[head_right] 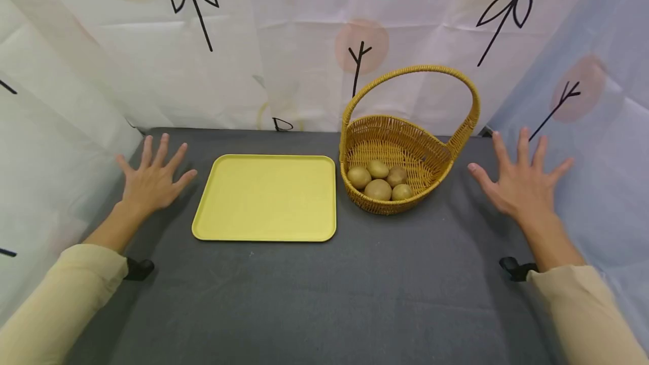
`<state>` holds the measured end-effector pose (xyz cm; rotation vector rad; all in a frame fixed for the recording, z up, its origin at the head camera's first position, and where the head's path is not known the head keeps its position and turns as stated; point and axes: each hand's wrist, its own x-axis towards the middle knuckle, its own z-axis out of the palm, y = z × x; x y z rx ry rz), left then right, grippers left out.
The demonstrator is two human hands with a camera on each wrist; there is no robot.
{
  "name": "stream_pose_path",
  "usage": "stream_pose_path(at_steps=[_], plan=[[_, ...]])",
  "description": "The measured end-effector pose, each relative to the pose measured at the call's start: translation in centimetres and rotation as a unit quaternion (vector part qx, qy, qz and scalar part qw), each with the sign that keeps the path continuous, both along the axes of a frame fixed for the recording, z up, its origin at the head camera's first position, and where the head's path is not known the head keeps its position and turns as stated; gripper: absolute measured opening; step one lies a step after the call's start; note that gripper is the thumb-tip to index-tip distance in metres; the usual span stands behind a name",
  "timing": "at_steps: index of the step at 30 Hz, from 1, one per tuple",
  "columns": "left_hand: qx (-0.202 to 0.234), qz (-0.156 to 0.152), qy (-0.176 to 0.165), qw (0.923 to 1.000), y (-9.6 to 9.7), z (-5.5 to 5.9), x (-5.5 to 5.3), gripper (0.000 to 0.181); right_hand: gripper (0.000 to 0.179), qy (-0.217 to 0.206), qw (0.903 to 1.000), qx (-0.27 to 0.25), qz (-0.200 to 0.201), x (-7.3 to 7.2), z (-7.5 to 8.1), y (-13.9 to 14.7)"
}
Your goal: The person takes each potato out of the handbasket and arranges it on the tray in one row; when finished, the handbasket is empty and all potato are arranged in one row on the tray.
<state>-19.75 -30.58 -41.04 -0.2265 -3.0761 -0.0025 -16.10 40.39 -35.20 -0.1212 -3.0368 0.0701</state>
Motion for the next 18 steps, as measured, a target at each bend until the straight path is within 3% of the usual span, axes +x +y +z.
stream_pose_path(at_steps=[9, 13, 18], plan=[[-0.012, -0.052, -0.031, 0.9981, 0.8, 0.3, 0.3, 0.078, 0.093, 0.057, 0.9973, 0.008, 0.045, 1.7, 2.6, -2.6], [-0.016, -0.065, -0.066, 0.9956, 1.0, 0.1, 0.3, 0.081, 0.093, 0.089, 0.9901, 0.03, 0.104, 2.3, 3.5, -4.0], [-0.018, -0.096, -0.097, 0.9905, 1.3, -0.3, 0.2, 0.086, 0.092, 0.134, 0.9718, 0.032, 0.192, 2.3, 3.4, -5.7]])
